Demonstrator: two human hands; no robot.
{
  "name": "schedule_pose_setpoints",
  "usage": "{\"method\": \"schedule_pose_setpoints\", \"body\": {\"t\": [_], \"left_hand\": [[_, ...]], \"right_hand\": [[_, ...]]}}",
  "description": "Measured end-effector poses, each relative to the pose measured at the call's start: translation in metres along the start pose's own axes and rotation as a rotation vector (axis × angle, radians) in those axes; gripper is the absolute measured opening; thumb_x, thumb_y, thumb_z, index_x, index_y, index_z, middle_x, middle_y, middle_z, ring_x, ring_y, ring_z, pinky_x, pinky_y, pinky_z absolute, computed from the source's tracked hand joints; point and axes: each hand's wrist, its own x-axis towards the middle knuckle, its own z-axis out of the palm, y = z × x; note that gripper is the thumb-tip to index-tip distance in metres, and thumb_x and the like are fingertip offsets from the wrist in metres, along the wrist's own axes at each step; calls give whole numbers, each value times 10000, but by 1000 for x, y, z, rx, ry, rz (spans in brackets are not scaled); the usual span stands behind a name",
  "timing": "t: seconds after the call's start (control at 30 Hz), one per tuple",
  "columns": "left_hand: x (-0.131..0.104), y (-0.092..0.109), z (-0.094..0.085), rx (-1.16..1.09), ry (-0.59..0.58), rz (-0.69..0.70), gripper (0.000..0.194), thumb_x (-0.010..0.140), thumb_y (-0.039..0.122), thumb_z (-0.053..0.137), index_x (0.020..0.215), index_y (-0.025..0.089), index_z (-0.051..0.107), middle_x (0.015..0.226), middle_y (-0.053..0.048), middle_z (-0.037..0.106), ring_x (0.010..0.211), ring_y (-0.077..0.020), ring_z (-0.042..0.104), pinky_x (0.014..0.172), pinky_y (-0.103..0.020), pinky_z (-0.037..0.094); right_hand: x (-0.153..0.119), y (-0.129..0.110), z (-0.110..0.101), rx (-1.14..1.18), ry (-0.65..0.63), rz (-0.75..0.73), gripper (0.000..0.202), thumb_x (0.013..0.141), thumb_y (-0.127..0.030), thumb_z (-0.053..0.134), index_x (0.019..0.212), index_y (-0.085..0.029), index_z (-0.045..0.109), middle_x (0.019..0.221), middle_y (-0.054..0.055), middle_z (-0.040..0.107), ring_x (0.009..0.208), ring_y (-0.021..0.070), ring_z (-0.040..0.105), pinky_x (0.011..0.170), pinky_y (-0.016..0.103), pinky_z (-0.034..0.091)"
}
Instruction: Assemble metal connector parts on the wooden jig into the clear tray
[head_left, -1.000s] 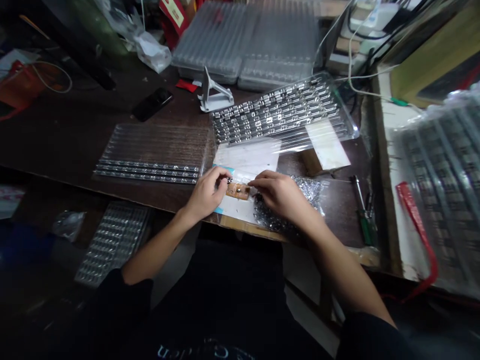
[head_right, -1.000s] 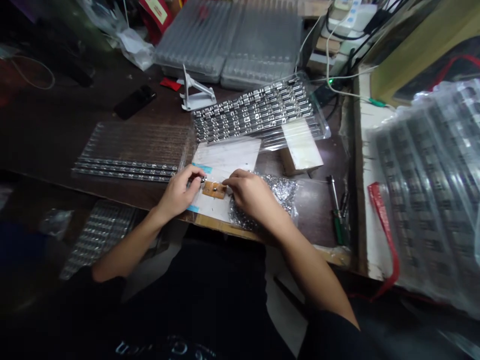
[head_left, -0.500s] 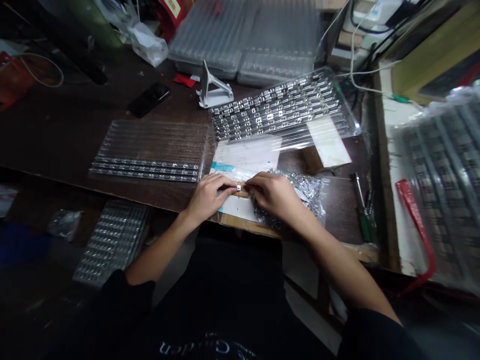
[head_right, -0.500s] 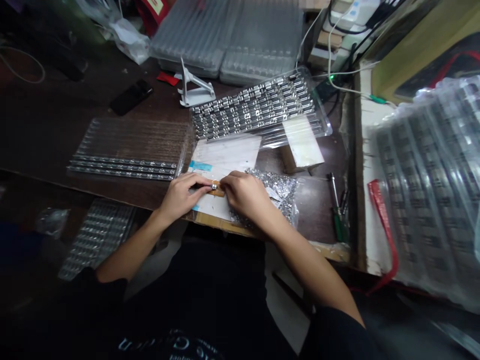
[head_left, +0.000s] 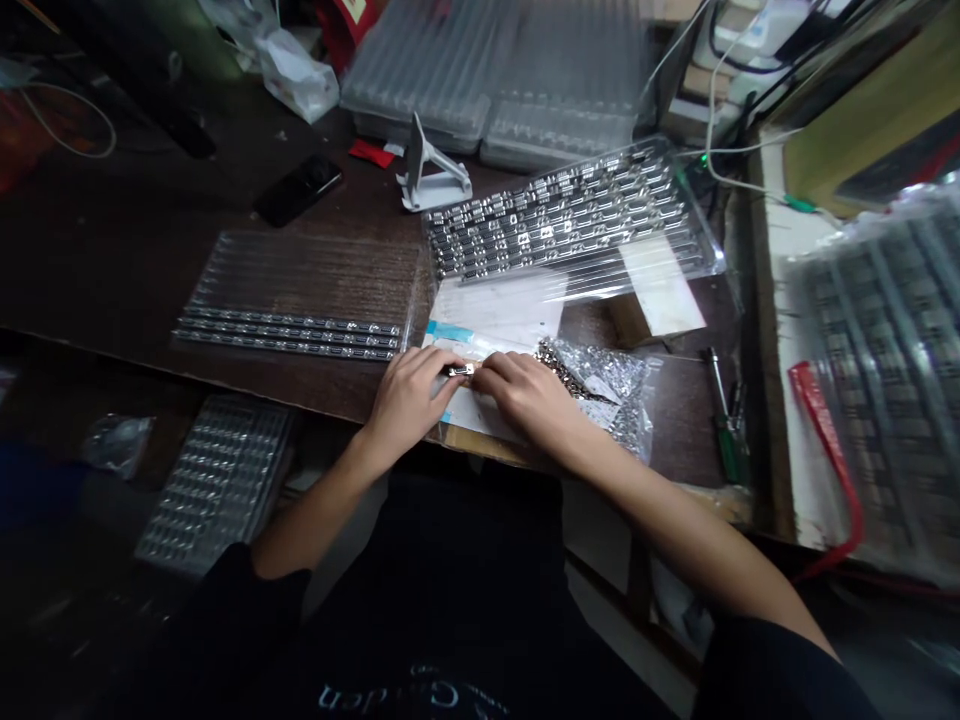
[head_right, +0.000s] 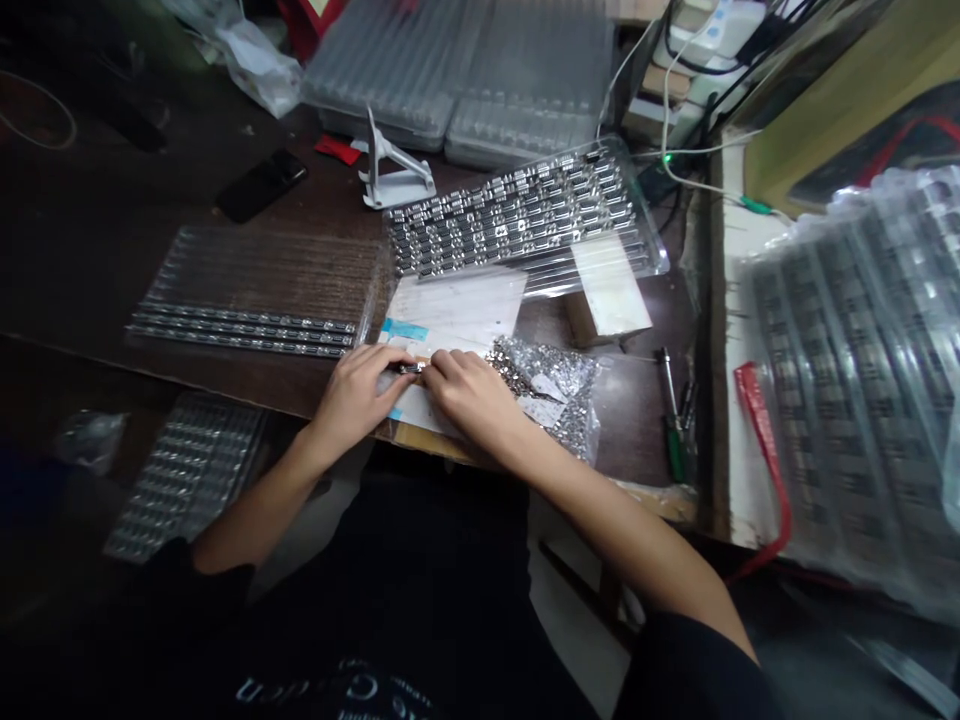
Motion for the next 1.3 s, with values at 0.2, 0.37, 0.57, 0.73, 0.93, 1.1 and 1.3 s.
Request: {"method": "schedule_pose_setpoints", "body": {"t": [0.2, 0.37, 0.57, 0.73, 0.93, 1.1, 1.3], "left_hand": [[3, 5, 3, -70, 110, -58, 72, 941, 250, 649, 1002, 214, 656, 1013, -43, 747, 949, -232, 679, 873, -369, 493], [11, 21, 10, -198, 146, -17, 66, 914, 260, 688, 943, 214, 652, 953, -39, 745, 921, -218, 685, 856, -372, 515], [16, 28, 16, -206, 94, -6, 64, 890, 233, 715, 916, 216, 659, 915, -42, 737, 911, -225, 668, 837, -379, 504], [16, 26, 18, -220, 77, 13, 58, 880, 225, 724, 895, 212, 669, 921, -42, 743, 914, -229, 663, 832, -380, 501], [18, 26, 19, -195, 36, 13, 43, 891, 224, 705, 865, 220, 671, 914, -34, 747, 908, -230, 651, 834, -381, 492], [19, 25, 21, -198, 37, 7, 54, 888, 222, 709, 869, 216, 658, 914, -39, 738, 915, -231, 655, 835, -379, 502], [16, 24, 18, -390, 215, -42, 36, 940, 243, 633, 944, 208, 639, 981, -49, 742, 963, -194, 699, 886, -345, 552]], "right_hand": [[-7, 8, -12, 34, -10, 74, 253, 1007, -181, 530, 1215, -160, 671, 1056, 111, 687, 889, 216, 630, 755, 326, 432], [-25, 34, -33, 17, -34, 248, 163, 909, -263, 682, 1038, -177, 728, 973, 85, 717, 859, 226, 648, 695, 316, 398], [-27, 35, -37, 7, -134, 264, 154, 949, -177, 577, 896, -159, 721, 914, 95, 726, 744, 192, 636, 638, 309, 344], [-28, 34, -39, 141, -63, 274, 152, 980, -211, 547, 988, -154, 688, 948, 101, 728, 799, 209, 652, 663, 300, 380], [-28, 38, -35, 342, 62, 255, 224, 961, -135, 506, 1018, -166, 721, 1015, 95, 723, 876, 204, 676, 758, 300, 457], [-21, 36, -25, 286, 120, 308, 268, 939, -108, 511, 1028, -160, 758, 1039, 106, 736, 890, 215, 690, 778, 308, 476], [-8, 21, -11, 195, 97, 360, 240, 941, -132, 532, 1028, -149, 756, 1011, 121, 739, 849, 215, 677, 738, 304, 464]]}}
